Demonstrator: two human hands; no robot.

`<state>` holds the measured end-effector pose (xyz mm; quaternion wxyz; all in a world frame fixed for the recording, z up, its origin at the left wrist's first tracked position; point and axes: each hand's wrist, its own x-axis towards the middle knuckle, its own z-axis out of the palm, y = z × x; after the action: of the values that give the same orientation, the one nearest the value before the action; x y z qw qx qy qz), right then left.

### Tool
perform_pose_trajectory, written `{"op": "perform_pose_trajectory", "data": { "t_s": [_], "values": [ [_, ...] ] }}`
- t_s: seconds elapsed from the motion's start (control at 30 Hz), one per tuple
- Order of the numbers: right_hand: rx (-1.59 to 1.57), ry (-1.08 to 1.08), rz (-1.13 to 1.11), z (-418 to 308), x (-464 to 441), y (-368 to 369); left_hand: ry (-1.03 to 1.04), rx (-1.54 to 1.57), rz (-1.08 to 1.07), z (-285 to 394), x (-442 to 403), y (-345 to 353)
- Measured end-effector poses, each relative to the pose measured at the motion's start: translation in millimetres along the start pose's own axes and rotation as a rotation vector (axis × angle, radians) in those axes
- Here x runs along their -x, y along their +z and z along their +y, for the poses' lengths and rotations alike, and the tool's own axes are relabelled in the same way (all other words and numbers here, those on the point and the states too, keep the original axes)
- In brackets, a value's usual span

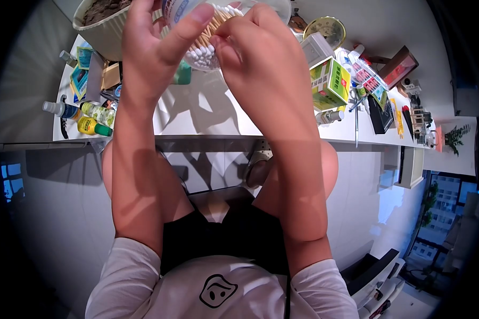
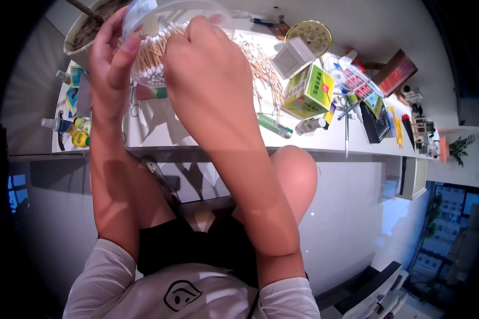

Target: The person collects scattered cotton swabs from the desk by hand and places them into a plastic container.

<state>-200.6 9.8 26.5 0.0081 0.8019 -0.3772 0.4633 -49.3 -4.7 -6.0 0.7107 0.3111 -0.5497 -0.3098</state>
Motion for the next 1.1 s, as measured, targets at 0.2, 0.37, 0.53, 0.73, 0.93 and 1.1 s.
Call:
{"op": "perform_pose_trajectory", "data": {
  "t_s": [0.2, 0.37, 0.53, 0.73, 0.93, 1.1],
  "values": [
    [0.080, -0.081, 0.026, 2.9, 1.9, 5.2, 0.269, -0.501, -0.078, -13.3, -2.3, -6.1],
    [0.044, -0.064, -0.003, 1.9, -0.6, 3.2, -0.004, 0.002, -0.022, 1.5, -0.6, 2.6],
    [0.183, -0.047, 0.125, 2.9, -1.9, 10.3, -0.008, -0.016, 0.017, 7.4, 1.4, 6.6],
    [0.387, 0.139, -0.244, -8.9, -5.9, -14.4, -0.015, -0.033, 0.009, 10.9, -0.7, 6.3],
    [0.124, 0.079, -0.074, -6.7, -2.7, -5.2, 0.014, -0.047, 0.013, 7.3, -1.2, 5.1],
    [0.078, 0.076, -0.111, -6.1, -3.8, -5.8, 0.019, -0.083, 0.002, 9.6, -1.7, 3.8]
  ]
}}
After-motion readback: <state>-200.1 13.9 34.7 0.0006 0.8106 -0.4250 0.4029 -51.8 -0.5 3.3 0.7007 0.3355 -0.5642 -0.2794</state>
